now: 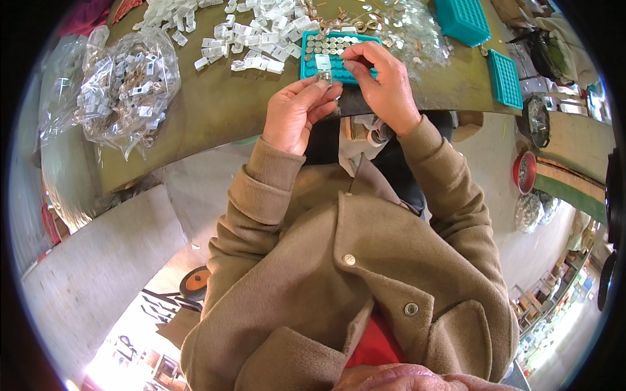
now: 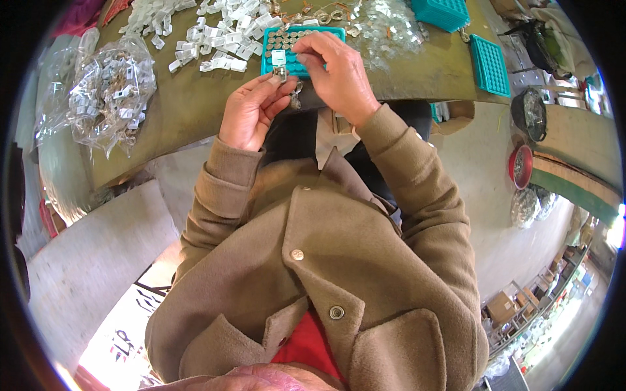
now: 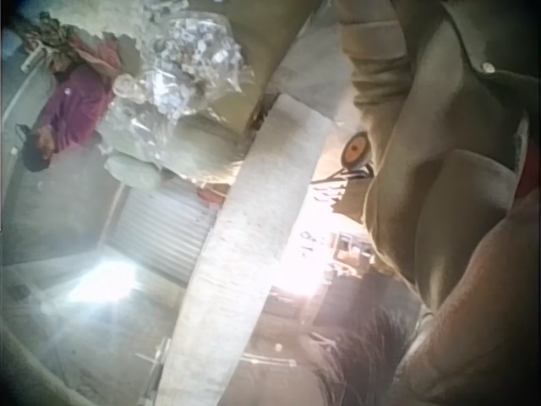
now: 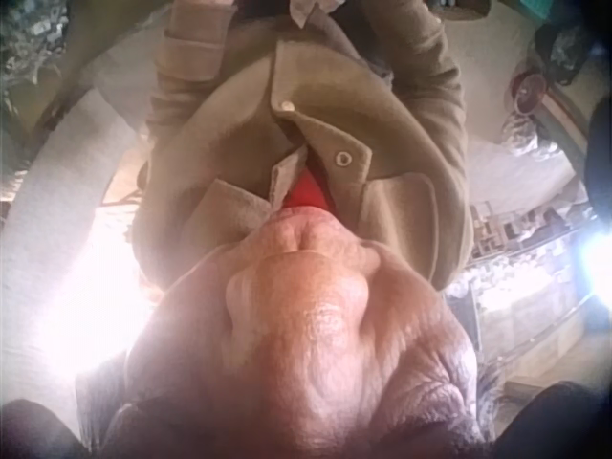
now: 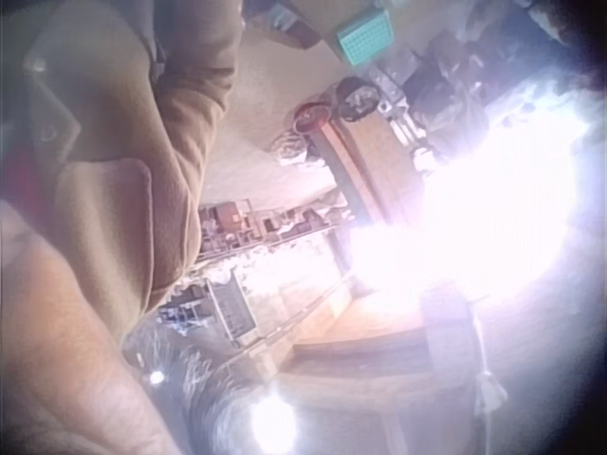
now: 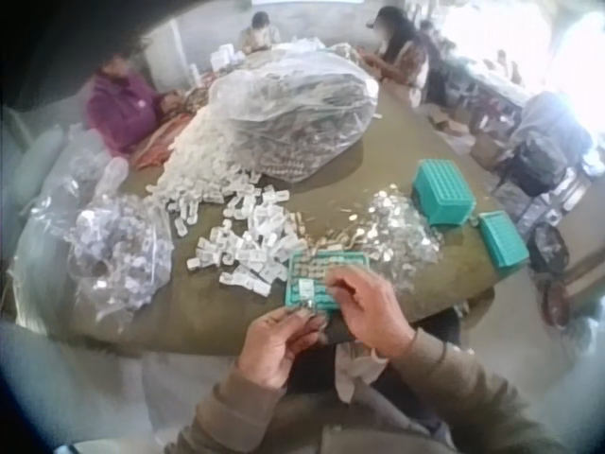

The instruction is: The person repeatedly picks small white plastic housings and metal contacts from a table, inserts the contacts into the housings, and places the assembled units into a teal tray. The person also uses a small red light to inspect the interior of some housings during the process.

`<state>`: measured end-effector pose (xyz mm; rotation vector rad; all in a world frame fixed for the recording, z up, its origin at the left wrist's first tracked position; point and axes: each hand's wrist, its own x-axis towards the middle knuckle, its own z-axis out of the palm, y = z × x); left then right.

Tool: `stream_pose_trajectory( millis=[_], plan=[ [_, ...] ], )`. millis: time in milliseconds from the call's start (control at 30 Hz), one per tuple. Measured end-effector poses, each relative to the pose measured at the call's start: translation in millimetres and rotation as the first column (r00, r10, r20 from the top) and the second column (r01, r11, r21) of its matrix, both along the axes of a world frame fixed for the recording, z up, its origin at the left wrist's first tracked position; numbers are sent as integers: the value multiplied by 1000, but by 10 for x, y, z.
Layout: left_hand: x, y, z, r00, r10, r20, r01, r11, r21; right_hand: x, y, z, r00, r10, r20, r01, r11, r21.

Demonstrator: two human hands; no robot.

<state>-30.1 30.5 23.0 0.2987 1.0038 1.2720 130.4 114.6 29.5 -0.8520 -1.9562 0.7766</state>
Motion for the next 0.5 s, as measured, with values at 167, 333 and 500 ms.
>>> stream_pose_trajectory(
  millis=[167,333,500],
  plan=[
    [62,-42,63,999,-31,-26,32,998,45,-48,-241,114,996,21,-83,-26,998,-57],
    [76,-120,97,998,-45,-43,47,998,51,-48,-262,60,1000,6,-11,-3,962,273],
    [170,-183,86,997,37,-70,-33,998,48,55,-308,80,991,67,117,-109,910,401]
  ],
)
